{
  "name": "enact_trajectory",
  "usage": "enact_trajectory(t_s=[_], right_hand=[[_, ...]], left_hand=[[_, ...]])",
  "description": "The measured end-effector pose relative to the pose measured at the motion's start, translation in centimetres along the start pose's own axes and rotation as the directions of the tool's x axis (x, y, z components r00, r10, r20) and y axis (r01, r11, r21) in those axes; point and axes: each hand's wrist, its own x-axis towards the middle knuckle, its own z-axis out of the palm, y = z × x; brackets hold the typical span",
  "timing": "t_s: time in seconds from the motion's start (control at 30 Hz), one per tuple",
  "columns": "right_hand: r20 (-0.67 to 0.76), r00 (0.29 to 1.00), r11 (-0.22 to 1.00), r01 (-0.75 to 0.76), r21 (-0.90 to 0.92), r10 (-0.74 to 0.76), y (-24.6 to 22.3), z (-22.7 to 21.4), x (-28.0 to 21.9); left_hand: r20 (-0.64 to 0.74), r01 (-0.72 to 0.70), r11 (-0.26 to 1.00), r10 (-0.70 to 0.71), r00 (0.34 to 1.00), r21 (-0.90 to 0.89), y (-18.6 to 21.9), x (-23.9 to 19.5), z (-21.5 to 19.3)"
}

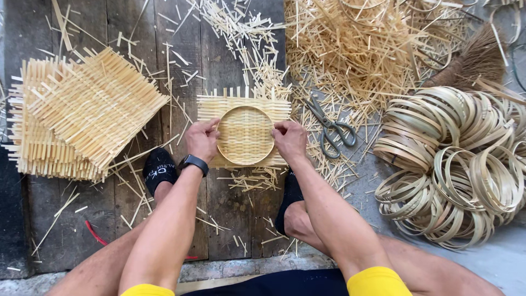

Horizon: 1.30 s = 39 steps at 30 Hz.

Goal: The person weaves bamboo strips into small round bowls using a wooden mold and shears. They repeatedly place a bamboo mat over the mold, wrap a bamboo ring around it, press the edges, and trim excess material.

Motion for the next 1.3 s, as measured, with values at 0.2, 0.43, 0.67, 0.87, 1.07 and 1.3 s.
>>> enact_trajectory(t_s=[0.2,0.43,0.67,0.87,1.07,1.3], right_hand=[[0.024,0.982,0.972,-0.189,0.139,0.188,0.6,0.8,0.2],[0.016,0.978,0.976,-0.209,0.068,0.209,0.4,1.1,0.3],[0.01,0.983,0.982,-0.184,0.032,0.184,1.3,1.6,0.7],[-0.019,0.988,0.988,-0.154,0.017,0.155,1.7,2.1,1.7],[0.042,0.966,0.967,-0.255,0.019,0.254,1.8,2.0,2.0],[0.082,0.982,0.983,-0.177,0.055,0.172,3.1,1.8,2.6]], left_hand=[[-0.063,0.109,0.994,-0.108,0.992,0.013,0.7,-0.2,0.1],[-0.064,0.19,0.978,-0.185,0.981,0.082,0.9,0.3,0.1],[-0.115,0.159,0.987,-0.155,0.981,0.028,-0.8,0.2,1.6],[-0.078,0.23,0.973,-0.229,0.97,0.006,-2.4,1.1,2.0],[-0.055,0.284,0.958,-0.285,0.957,-0.029,-2.2,0.9,2.3],[-0.073,0.299,0.953,-0.296,0.952,0.037,-1.9,0.6,2.3]])
